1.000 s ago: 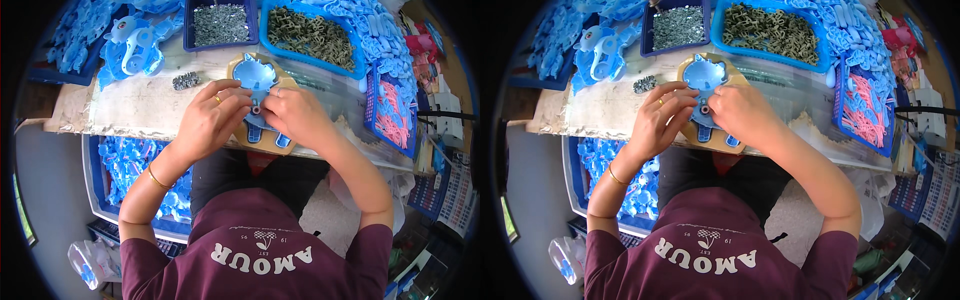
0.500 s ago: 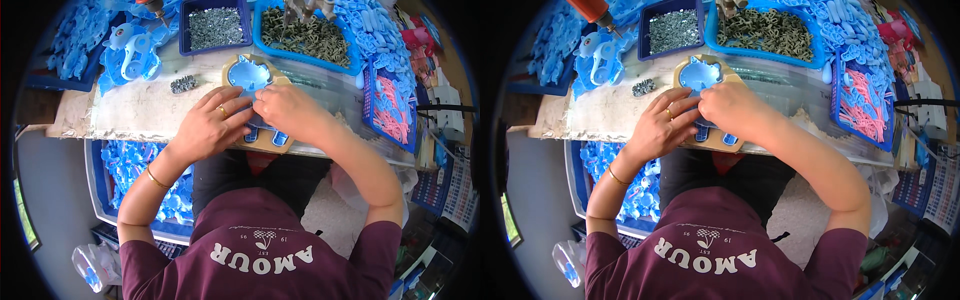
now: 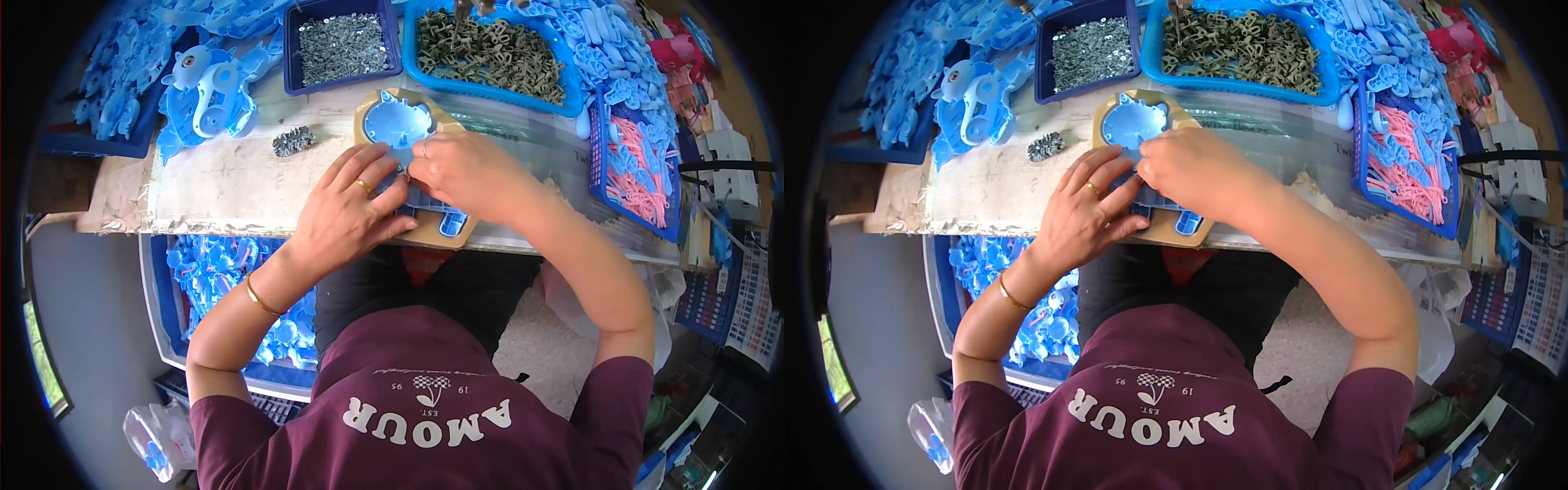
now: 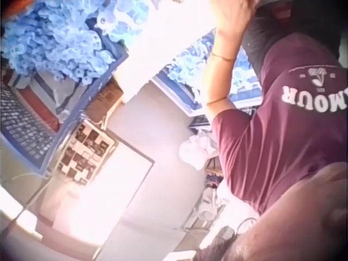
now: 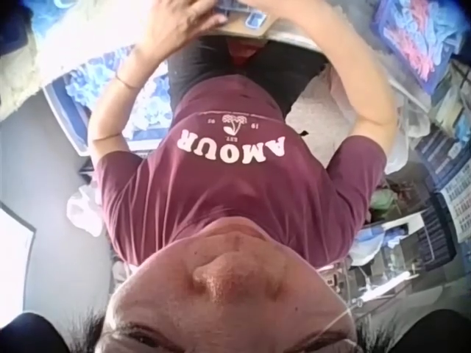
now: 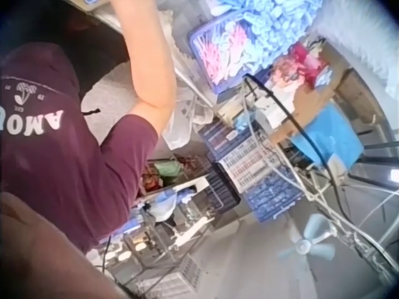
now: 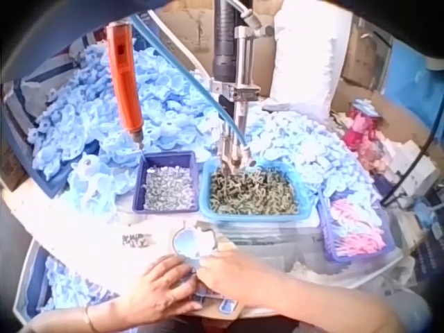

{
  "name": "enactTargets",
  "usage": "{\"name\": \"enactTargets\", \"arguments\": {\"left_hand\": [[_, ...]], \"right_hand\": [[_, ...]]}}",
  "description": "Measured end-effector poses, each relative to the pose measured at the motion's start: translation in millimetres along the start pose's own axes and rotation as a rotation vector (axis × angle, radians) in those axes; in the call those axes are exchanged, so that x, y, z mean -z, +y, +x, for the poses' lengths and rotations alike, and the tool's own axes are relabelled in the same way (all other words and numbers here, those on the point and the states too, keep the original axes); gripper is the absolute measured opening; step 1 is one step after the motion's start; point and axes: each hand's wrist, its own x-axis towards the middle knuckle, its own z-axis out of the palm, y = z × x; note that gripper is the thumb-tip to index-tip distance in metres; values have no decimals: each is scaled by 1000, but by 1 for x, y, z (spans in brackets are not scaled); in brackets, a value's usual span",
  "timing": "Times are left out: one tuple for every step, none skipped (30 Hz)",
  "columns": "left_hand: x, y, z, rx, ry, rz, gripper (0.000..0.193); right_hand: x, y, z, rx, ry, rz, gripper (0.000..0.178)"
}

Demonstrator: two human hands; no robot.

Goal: Assembling small plastic components into a bear-shaped toy frame using a pneumatic industrial tool.

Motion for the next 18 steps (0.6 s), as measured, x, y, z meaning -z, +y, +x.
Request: {"name": "enactTargets", "arguments": {"left_hand": [[0, 0, 0, 2, -6, 2, 37], [1, 0, -1, 5, -11, 4, 37], [0, 1, 0, 5, -8, -1, 37], [0, 1, 0, 7, -7, -3, 37], [-1, 1, -1, 9, -7, -5, 37], [-1, 1, -1, 8, -4, -10, 37], [-1, 1, -3, 13, -22, -2, 44], [0, 0, -4, 18, -40, 6, 50], [-1, 0, -4, 12, -35, 0, 50], [-2, 0, -4, 13, -39, 3, 51], [-2, 0, -2, 13, -42, 8, 52], [-3, 1, -2, 10, -40, 5, 52], [-4, 1, 0, 16, -25, -3, 47], [-4, 1, 1, 22, -9, -10, 43], [-4, 2, 0, 22, -9, -9, 43], [-3, 1, -1, 21, -8, -10, 44], [-2, 1, -2, 21, -5, -9, 45], [0, 0, -3, 23, -1, 3, 45]], "right_hand": [[1, -3, -2, -32, 13, 21, 10], [3, -6, -5, -63, 25, 42, 11], [5, -9, -11, -66, 20, 41, 11], [7, -12, -20, -147, 120, 104, 13], [10, -15, -27, -229, 221, 168, 14], [13, -17, -34, -232, 216, 165, 14], [16, -19, -40, -346, 182, 187, 14], [18, -21, -43, -460, 147, 208, 14], [16, -22, -46, -466, 145, 202, 14], [10, -23, -47, -484, 187, 220, 11], [7, -24, -48, -501, 230, 237, 9], [5, -25, -48, -505, 230, 234, 9], [3, -27, -48, -502, 241, 175, 9], [3, -27, -48, -499, 253, 115, 8], [4, -28, -48, -499, 253, 115, 8], [5, -28, -46, -505, 228, 128, 8], [8, -29, -44, -510, 204, 140, 8], [13, -27, -41, -499, 211, 139, 8]]}}
